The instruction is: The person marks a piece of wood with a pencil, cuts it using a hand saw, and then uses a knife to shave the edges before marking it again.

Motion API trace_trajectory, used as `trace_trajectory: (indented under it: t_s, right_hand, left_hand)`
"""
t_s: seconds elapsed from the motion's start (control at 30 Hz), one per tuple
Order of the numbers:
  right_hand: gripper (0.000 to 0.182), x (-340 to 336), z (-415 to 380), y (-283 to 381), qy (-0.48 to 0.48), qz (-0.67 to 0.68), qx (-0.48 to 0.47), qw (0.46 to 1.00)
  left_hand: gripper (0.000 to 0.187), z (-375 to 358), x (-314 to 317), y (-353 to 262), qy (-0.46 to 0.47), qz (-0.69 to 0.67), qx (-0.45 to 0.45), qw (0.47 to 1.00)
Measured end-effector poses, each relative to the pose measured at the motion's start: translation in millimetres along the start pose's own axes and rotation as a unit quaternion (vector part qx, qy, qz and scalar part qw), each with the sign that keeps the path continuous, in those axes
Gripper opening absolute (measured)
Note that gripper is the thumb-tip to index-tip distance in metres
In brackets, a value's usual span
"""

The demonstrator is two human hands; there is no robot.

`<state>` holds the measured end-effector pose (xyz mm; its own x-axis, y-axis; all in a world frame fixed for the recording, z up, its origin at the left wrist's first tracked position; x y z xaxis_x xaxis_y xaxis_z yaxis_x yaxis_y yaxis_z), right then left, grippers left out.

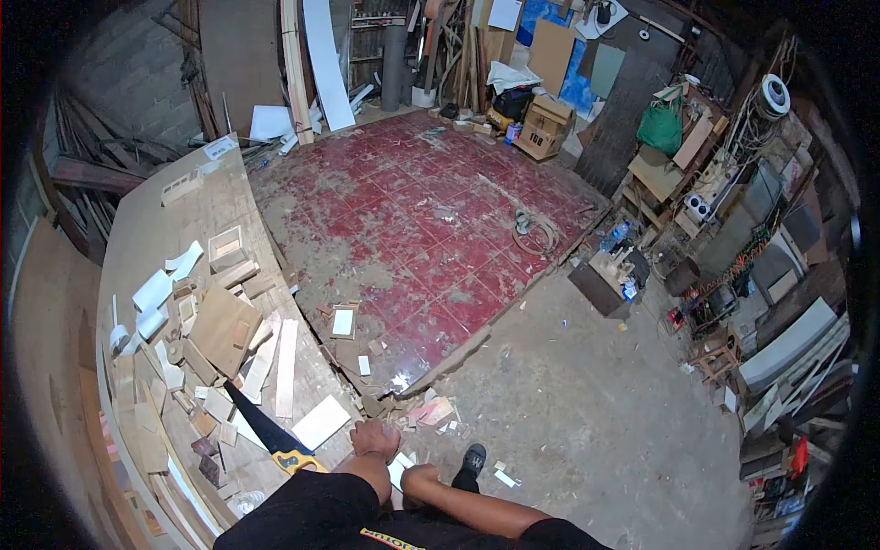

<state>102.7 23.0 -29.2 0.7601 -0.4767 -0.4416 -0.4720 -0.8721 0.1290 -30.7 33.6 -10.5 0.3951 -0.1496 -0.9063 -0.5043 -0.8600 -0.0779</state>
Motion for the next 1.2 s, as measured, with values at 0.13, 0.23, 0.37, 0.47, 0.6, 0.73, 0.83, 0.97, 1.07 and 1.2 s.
trace_trajectory:
  t_s: [0.13,0.23,0.37,0.47,0.6,0.73,0.83,0.97,1.07,1.2]
  right_hand:
    - [0.036,21.1,46.7,-14.3,-0.095,0.103,0.006,0.99]
    - [0.03,18.0,30.9,-5.6,-0.067,0.063,0.002,0.996]
    - [0.028,7.5,8.0,-4.5,-0.037,0.069,0.043,0.996]
    - [0.024,30.3,50.2,-14.1,-0.087,0.064,0.004,0.994]
    - [0.021,33.2,60.6,-9.8,-0.181,0.06,-0.051,0.98]
    - [0.03,14.8,4.3,0.6,-0.101,0.022,-0.01,0.995]
    - [0.035,-2.6,-10.1,3.9,-0.087,0.054,0.002,0.995]
    - [0.037,24.7,66.0,-4.3,-0.057,0.046,-0.006,0.997]
    - [0.036,19.1,58.3,-2.5,-0.065,0.027,0.021,0.997]
    - [0.031,27.7,59.8,-3.2,0.018,-0.063,0.035,0.997]
  left_hand:
    - [0.061,-2.8,4.4,-1.6,-0.024,-0.014,0.008,1.0]
    - [0.059,-1.7,2.5,2.1,-0.028,-0.023,0.007,0.999]
    - [0.056,2.3,1.8,1.8,-0.01,-0.036,-0.007,0.999]
    - [0.056,2.8,7.1,2.5,-0.036,-0.032,-0.002,0.999]
    - [0.053,3.4,6.4,4.2,0.005,-0.043,-0.017,0.999]
    - [0.052,2.1,2.8,4.2,-0.04,-0.066,0.013,0.997]
    - [0.053,4.2,9.9,4.5,-0.043,-0.069,0.006,0.997]
    - [0.054,1.2,-0.6,1.2,-0.009,-0.05,0.004,0.999]
    - [0.053,-2.8,-3.7,2.7,-0.035,-0.067,0.011,0.997]
    - [0.055,-0.2,-3.2,3.1,-0.01,-0.03,0.01,0.999]
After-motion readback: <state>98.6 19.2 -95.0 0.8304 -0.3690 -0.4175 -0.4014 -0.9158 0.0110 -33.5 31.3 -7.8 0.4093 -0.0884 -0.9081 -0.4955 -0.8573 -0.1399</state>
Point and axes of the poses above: each hand's wrist, its own z-axis towards the middle knuckle, its own x-axis out of the palm, y = z × x, the point moved 5 cm from there along z, towards the middle knuckle, and after that the axes turned 13 degrees about -x, right-handed, at the moved point
